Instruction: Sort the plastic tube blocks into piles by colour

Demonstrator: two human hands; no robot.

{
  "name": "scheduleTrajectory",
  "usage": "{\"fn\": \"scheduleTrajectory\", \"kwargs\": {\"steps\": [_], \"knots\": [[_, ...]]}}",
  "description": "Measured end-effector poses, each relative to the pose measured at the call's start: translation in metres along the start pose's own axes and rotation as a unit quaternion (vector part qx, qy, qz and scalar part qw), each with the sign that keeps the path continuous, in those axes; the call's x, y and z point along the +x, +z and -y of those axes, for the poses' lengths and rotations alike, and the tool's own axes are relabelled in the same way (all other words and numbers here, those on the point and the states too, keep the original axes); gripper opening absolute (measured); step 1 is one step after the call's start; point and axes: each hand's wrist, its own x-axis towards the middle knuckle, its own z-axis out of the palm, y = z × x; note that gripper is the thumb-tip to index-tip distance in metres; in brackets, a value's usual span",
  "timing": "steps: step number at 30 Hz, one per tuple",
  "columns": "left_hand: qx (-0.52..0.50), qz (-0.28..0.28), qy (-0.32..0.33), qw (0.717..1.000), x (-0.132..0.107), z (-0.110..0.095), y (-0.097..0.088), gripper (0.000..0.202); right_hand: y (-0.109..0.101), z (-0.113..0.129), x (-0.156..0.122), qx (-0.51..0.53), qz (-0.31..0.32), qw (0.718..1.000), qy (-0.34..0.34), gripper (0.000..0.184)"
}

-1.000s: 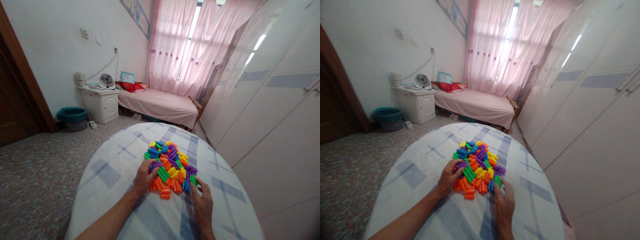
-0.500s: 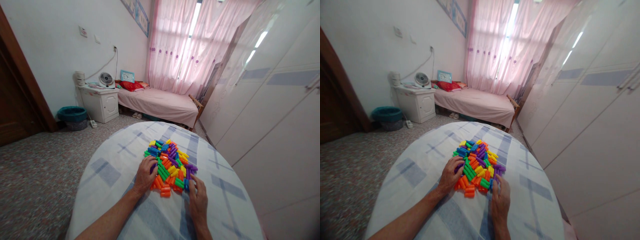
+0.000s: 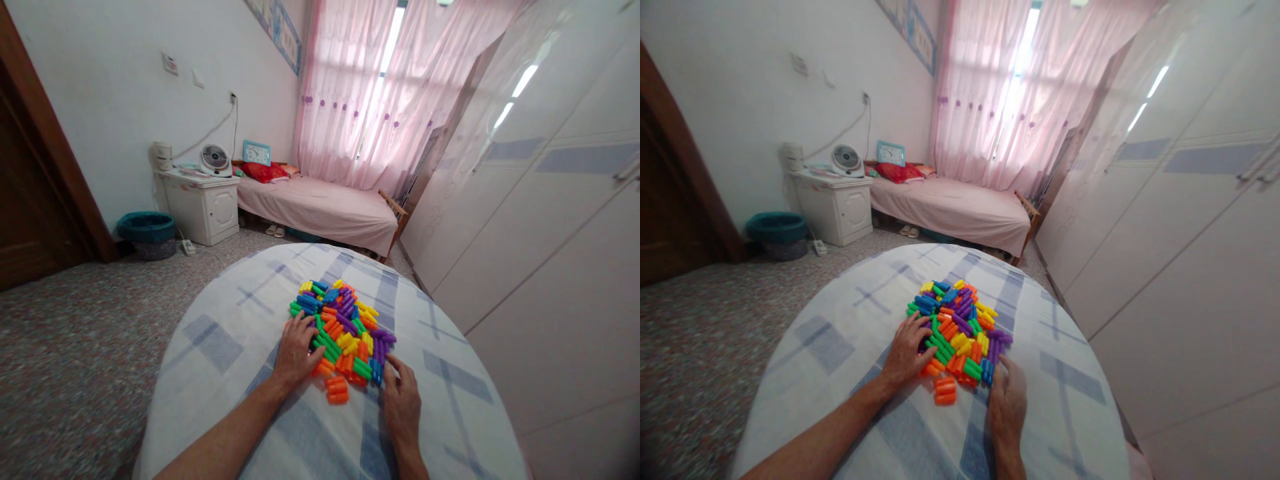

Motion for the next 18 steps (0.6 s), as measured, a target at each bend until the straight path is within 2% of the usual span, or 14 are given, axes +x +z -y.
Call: {"fn": "scheduleTrajectory", "kwargs": {"steps": [2,6,10,15,18], "knots": [[-0.026,-0.003,-0.005,1.000,0.002,0.000,-0.002,0.018,0.000,0.002,-0.001,-0.005,-0.001,1.000,-0.019,0.043],[-0.094,-0.023,-0.004,0.995,0.004,-0.006,-0.007,0.016,0.001,0.004,-0.003,-0.006,0.000,0.999,-0.046,0.042],[-0.171,-0.050,-0.059,0.982,0.003,-0.011,-0.011,0.012,0.001,0.005,-0.003,-0.005,0.004,0.999,-0.051,0.040],[-0.308,-0.099,-0.156,0.933,0.005,-0.004,-0.008,0.017,0.000,0.003,-0.002,-0.007,0.006,0.999,-0.041,0.040],[-0.383,-0.106,-0.186,0.899,0.007,0.000,-0.005,0.026,0.001,0.003,-0.002,-0.006,0.007,0.999,-0.047,0.040]]}}
